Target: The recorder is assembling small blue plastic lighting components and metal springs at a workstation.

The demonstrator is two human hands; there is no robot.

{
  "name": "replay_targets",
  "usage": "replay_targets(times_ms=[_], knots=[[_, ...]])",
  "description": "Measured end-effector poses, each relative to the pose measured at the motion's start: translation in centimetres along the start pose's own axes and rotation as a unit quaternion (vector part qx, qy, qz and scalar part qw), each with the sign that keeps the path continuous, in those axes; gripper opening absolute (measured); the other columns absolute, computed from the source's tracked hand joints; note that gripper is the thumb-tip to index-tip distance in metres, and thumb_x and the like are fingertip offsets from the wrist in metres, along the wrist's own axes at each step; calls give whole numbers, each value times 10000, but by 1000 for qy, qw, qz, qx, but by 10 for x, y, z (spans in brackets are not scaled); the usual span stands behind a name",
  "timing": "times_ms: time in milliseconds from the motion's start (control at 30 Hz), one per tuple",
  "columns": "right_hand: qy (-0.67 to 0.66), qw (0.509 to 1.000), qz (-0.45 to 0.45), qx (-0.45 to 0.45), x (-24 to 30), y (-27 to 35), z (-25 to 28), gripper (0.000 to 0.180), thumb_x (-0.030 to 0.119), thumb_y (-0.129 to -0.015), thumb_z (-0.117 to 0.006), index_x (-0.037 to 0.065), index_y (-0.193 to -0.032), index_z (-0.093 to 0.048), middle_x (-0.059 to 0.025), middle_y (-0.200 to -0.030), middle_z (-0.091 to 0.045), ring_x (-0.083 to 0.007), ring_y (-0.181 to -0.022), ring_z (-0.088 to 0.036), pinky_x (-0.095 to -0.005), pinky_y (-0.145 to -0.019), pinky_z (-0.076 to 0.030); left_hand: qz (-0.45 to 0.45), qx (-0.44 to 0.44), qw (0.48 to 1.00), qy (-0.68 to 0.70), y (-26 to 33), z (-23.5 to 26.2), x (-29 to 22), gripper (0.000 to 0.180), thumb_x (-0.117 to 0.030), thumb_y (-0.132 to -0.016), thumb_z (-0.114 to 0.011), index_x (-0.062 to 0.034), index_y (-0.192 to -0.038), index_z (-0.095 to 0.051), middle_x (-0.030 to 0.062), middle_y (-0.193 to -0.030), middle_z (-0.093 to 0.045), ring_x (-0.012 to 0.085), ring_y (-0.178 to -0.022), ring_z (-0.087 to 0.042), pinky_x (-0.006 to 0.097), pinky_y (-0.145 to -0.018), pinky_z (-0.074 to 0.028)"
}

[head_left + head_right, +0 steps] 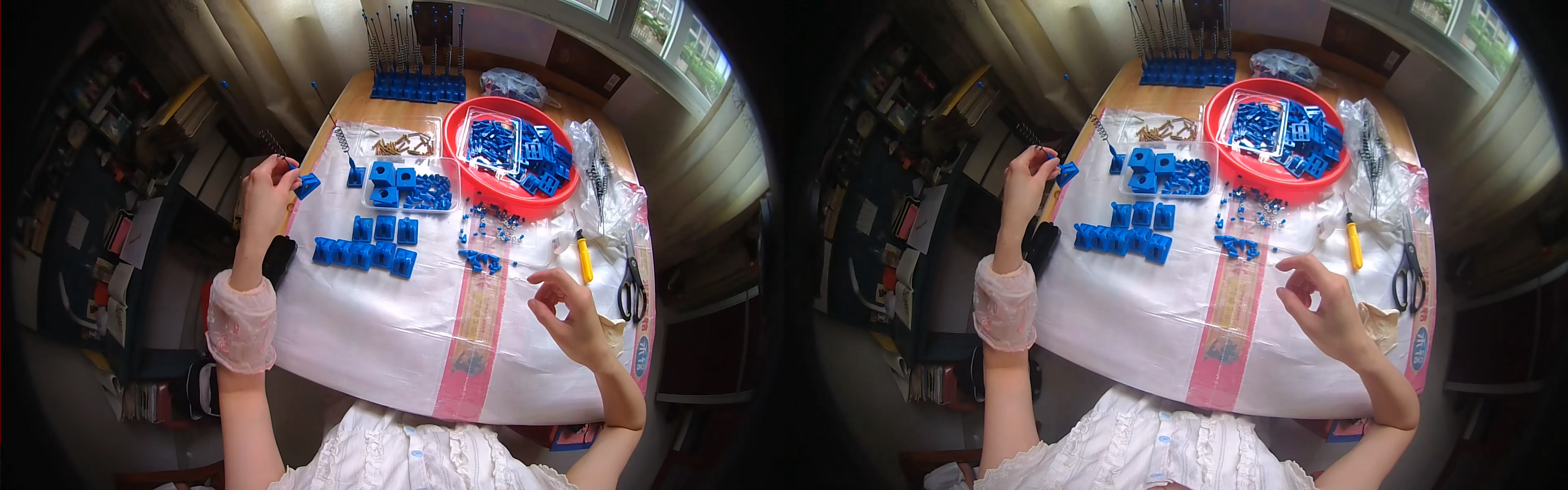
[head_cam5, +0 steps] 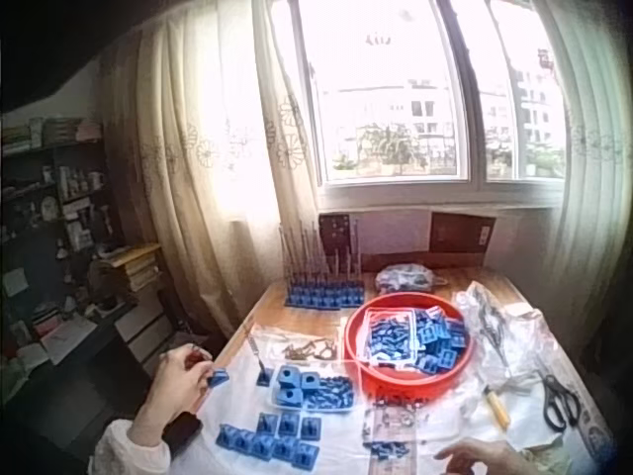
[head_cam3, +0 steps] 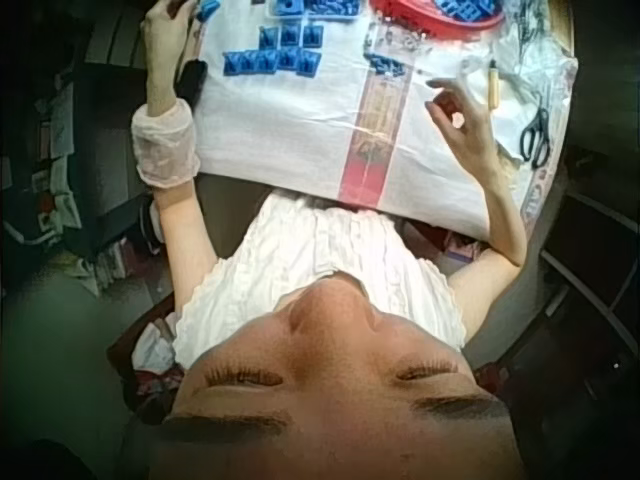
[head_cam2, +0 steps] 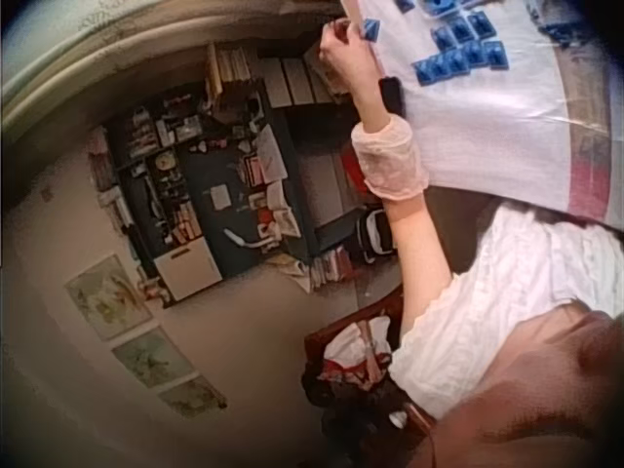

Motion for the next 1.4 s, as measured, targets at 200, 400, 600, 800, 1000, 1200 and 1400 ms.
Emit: replay_targets(times_ms=[200,400,600,800,1000,1200,1400], knots=[[24,999,-22,11,-9,21,4,236,-18,-853,-688,-4,-1078,-618,-37,-726,-600,-104,-636,-538,-261,-607,-457,-23,11,1000,-16,-45,-42,57,118,-47,-868,-710,55,-923,-683,133,-810,-738,169,-737,-733,283,-684,-592],[12,999,-37,-9,-22,26,6,183,-20,-855,-681,-9,-1033,-638,-36,-733,-604,-103,-652,-547,-261,-618,-462,-20,43,998,-38,-54,-67,57,118,-33,-865,-717,45,-952,-701,124,-854,-746,168,-777,-735,275,-725,-602],[5,999,-43,0,-27,23,2,135,-22,-859,-673,-8,-992,-655,-33,-744,-604,-98,-670,-541,-258,-625,-453,-17,57,998,-7,-47,-79,53,139,-64,-833,-754,34,-912,-694,137,-812,-746,190,-744,-742,302,-711,-585],[10,999,-48,1,-29,23,1,122,-18,-861,-670,-9,-983,-658,-34,-745,-604,-98,-670,-537,-259,-626,-450,-29,60,993,-101,-44,-78,46,208,-55,-793,-786,30,-957,-690,135,-857,-747,199,-783,-738,304,-740,-575],[18,999,-48,6,-30,20,-1,113,-14,-863,-668,-9,-975,-657,-36,-745,-604,-102,-668,-535,-260,-626,-451,-64,37,990,-123,-41,-56,55,228,-107,-813,-783,31,-974,-699,135,-838,-744,187,-755,-732,301,-726,-573],[34,998,-55,16,-32,18,-1,111,-9,-865,-670,-2,-975,-657,-39,-741,-602,-105,-656,-528,-265,-622,-454,25,54,996,-59,-5,-17,6,224,-156,-956,-615,37,-910,-719,109,-701,-713,148,-633,-700,275,-612,-548],[64,995,-58,51,-29,19,-5,101,-25,-854,-670,-6,-952,-656,-33,-728,-609,-96,-647,-541,-257,-607,-458,49,220,970,-94,71,-36,-79,200,-176,-934,-680,2,-851,-644,82,-704,-649,149,-602,-642,249,-563,-516]])
Point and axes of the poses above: each hand's wrist, its own y-axis away from the middle knuckle, its own z-axis out of the back of the hand, x = y × z, the point moved 3 cm from there along -y, towards the middle knuckle
